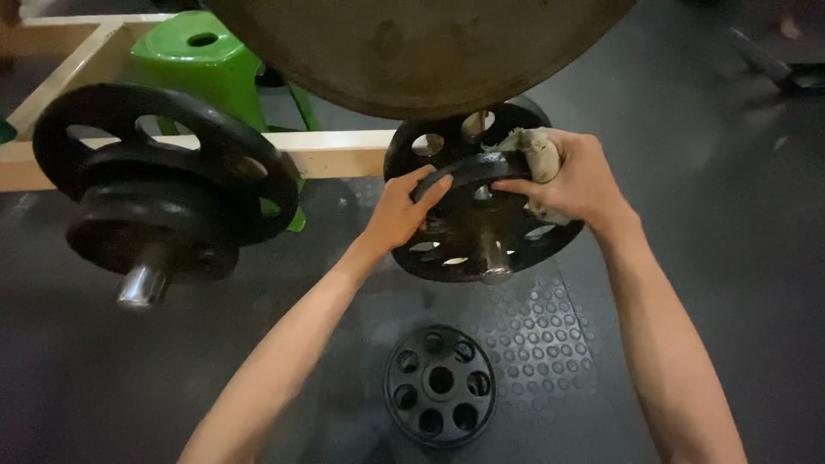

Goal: Wiping down weight plates on a rack in a gym setting.

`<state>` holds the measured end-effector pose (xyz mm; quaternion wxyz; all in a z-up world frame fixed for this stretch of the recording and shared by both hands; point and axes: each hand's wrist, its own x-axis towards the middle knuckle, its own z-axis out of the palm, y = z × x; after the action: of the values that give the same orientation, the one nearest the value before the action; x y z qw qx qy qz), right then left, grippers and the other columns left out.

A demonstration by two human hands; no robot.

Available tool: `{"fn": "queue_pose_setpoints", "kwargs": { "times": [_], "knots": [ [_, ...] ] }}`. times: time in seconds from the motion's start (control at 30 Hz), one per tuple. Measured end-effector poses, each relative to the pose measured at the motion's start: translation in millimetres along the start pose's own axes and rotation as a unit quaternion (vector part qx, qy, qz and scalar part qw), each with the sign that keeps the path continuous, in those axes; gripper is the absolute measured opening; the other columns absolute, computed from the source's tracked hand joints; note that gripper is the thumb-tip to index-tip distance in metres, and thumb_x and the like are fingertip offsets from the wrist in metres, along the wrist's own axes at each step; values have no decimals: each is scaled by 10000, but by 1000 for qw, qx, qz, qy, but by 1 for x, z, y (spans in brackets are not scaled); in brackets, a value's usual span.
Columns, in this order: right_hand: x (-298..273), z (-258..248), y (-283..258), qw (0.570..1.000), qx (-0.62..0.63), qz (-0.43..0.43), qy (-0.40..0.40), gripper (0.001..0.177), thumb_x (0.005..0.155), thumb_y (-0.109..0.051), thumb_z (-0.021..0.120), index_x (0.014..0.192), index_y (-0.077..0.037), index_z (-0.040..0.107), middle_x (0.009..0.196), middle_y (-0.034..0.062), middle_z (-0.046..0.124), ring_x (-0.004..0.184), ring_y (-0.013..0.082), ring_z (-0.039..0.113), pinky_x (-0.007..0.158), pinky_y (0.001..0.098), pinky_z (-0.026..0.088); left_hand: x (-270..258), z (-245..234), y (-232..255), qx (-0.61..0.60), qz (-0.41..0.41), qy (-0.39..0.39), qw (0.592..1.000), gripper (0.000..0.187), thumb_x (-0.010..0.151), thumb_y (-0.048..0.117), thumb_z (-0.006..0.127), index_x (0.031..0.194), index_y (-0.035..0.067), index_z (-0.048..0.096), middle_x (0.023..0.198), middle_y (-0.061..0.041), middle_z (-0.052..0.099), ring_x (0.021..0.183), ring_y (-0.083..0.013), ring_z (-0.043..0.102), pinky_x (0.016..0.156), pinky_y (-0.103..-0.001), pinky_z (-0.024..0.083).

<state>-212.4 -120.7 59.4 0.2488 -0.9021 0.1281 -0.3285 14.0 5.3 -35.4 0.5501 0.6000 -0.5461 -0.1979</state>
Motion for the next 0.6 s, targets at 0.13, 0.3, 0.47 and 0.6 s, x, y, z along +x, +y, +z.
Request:
{"fn": "queue_pose_setpoints", "kwargs": {
  "times": [0.13, 0.3, 0.47, 0.6],
  "knots": [
    [-16, 8, 13, 992, 55, 93, 62, 342, 809, -151, 825, 1077, -7, 668, 884, 31, 665, 780, 138, 648, 687, 339, 553, -1, 3, -4, -25, -12, -6, 1000, 566, 971, 465, 659, 1232, -36, 691, 723, -91, 700, 488, -133, 601, 492, -310, 490],
    [-40, 6, 81, 973, 38, 189, 126, 445, 1195, -286, 476, 964, 62, 631, 810, 103, 583, 734, 191, 566, 685, 354, 481, 3, 2, -5, -20, 0, -3, 1000, 521, 979, 439, 655, 1228, -18, 682, 710, -69, 688, 478, -112, 591, 478, -288, 480],
    [-22, 1, -26, 986, -46, -65, 146, 926, 737, -291, 820, 1490, -48, 339, 1411, 153, 423, 1281, 341, 526, 1050, 440, 490, 3, 0, -14, -52, 8, -21, 998, 533, 993, 430, 656, 1216, -52, 696, 749, -54, 694, 504, -99, 599, 489, -279, 492],
    [-12, 9, -34, 971, -216, -84, 64, 1159, 549, -374, 970, 1494, -80, 367, 1400, 221, 430, 1197, 464, 542, 972, 536, 462, 4, 4, -21, -32, 7, -4, 999, 567, 976, 420, 673, 1280, -58, 658, 715, -49, 685, 499, -100, 592, 472, -285, 484]
  ]
}}
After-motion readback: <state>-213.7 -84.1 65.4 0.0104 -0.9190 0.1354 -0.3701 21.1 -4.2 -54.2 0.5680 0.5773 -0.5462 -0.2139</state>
